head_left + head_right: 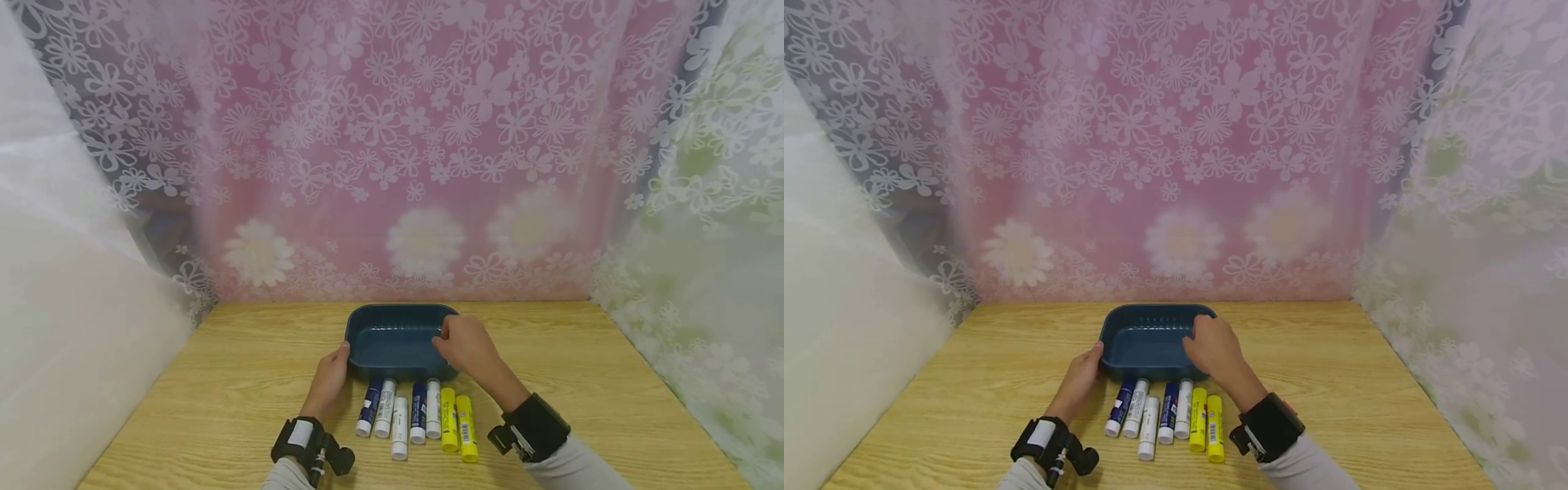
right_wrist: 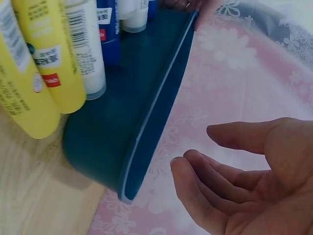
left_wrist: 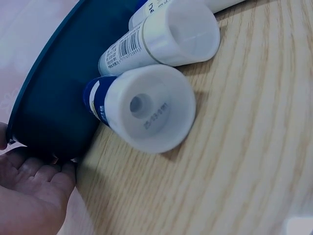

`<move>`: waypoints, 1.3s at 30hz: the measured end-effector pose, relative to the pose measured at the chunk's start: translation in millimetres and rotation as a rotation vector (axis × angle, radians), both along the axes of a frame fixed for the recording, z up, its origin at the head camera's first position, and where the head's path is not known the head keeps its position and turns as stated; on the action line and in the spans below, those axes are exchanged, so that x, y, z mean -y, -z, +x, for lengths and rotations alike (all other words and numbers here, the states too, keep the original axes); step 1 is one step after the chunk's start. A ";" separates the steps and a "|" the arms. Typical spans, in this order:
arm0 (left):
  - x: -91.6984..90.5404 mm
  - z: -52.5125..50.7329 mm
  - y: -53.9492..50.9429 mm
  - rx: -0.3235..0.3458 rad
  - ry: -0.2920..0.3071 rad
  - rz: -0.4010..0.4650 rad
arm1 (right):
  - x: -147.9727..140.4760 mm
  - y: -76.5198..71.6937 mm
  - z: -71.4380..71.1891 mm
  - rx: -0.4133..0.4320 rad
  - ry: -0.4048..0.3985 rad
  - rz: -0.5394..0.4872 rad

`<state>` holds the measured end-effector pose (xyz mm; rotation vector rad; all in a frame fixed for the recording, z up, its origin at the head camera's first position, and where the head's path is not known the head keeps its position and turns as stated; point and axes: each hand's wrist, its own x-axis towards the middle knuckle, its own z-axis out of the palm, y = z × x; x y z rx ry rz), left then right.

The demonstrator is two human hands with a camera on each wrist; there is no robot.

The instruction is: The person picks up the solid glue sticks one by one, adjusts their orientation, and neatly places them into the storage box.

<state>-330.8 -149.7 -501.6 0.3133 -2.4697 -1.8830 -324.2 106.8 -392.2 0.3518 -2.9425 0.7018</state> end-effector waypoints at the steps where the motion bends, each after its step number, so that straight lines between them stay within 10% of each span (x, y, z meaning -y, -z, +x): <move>1: -0.4 -0.1 -0.1 -0.002 0.000 0.000 | -1.1 0.9 1.2 0.002 -0.001 0.003; 39: -0.5 2.3 -0.2 -0.006 0.000 -0.002 | -33.4 34.7 40.0 0.376 0.000 0.152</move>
